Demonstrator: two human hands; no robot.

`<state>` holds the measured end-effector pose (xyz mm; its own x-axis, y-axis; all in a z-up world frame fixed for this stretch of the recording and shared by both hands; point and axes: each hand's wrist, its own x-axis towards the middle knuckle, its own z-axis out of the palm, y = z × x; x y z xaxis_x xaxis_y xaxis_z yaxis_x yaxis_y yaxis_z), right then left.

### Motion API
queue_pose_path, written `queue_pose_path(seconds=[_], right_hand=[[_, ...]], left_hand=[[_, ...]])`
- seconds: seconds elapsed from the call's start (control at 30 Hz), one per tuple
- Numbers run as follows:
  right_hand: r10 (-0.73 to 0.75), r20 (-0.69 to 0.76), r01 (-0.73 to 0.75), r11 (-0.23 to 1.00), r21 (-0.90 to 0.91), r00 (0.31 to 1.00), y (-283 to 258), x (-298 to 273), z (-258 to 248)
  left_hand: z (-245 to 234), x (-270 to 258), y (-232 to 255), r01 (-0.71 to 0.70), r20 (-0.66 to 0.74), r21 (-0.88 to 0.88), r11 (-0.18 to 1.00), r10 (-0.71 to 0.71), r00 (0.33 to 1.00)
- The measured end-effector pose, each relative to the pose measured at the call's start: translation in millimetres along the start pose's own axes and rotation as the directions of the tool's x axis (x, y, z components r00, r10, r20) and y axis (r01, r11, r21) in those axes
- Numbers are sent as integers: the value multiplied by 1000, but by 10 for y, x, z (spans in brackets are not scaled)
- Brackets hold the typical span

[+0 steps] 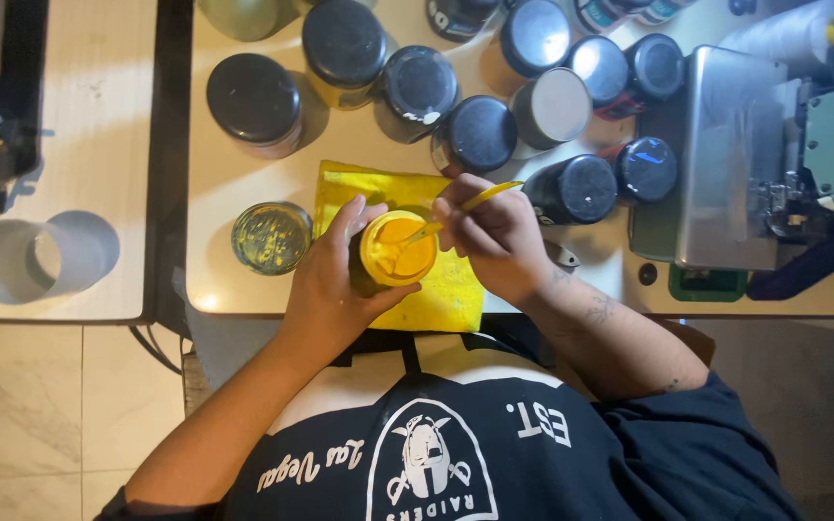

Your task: The person stirs a light blue paste in a small container with a yellow stick, then adds water from a plastic cup and continues stirring. They close the blue container, open a yellow container, and stir the yellow paste with the same stick.

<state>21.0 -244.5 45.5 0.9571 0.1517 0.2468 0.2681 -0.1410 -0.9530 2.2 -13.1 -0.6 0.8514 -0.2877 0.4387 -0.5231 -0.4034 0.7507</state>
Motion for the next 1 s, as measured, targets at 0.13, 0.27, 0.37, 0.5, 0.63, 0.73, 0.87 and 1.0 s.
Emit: queue_pose_path(seconds=[0.13, 0.27, 0.37, 0.5, 0.63, 0.73, 0.87, 1.0], right_hand=[[35, -46, -31, 997, 75, 998, -50, -18, -20], [-9, -43, 12, 997, 76, 999, -113, -38, -51], [-73, -39, 76, 992, 97, 997, -162, -23, -116], [-143, -40, 146, 984, 100, 989, -308, 44, -176], [-190, 84, 172, 969, 178, 978, -234, 46, -38], [-267, 206, 297, 946, -130, 941, -260, 68, -20], [-348, 380, 460, 848, -261, 857, -373, 101, -70], [-373, 351, 480, 827, -294, 859, -535, 103, -160]], left_hand=[[-29, 61, 72, -12, 12, -9, 1000, 13, 1000], [-32, 43, 70, 1, 25, -12, 1000, 0, 1000], [-36, 40, 81, 23, 43, -9, 1000, -23, 999], [0, 19, 46, 24, 24, -18, 1000, -23, 999], [3, -43, 4, 18, -18, 21, 1000, -17, 1000], [-31, -11, 49, 59, 4, 4, 998, -59, 998], [-36, -35, -2, 25, 6, -27, 999, -25, 1000], [-63, -18, 35, 6, 3, -22, 1000, -6, 1000]])
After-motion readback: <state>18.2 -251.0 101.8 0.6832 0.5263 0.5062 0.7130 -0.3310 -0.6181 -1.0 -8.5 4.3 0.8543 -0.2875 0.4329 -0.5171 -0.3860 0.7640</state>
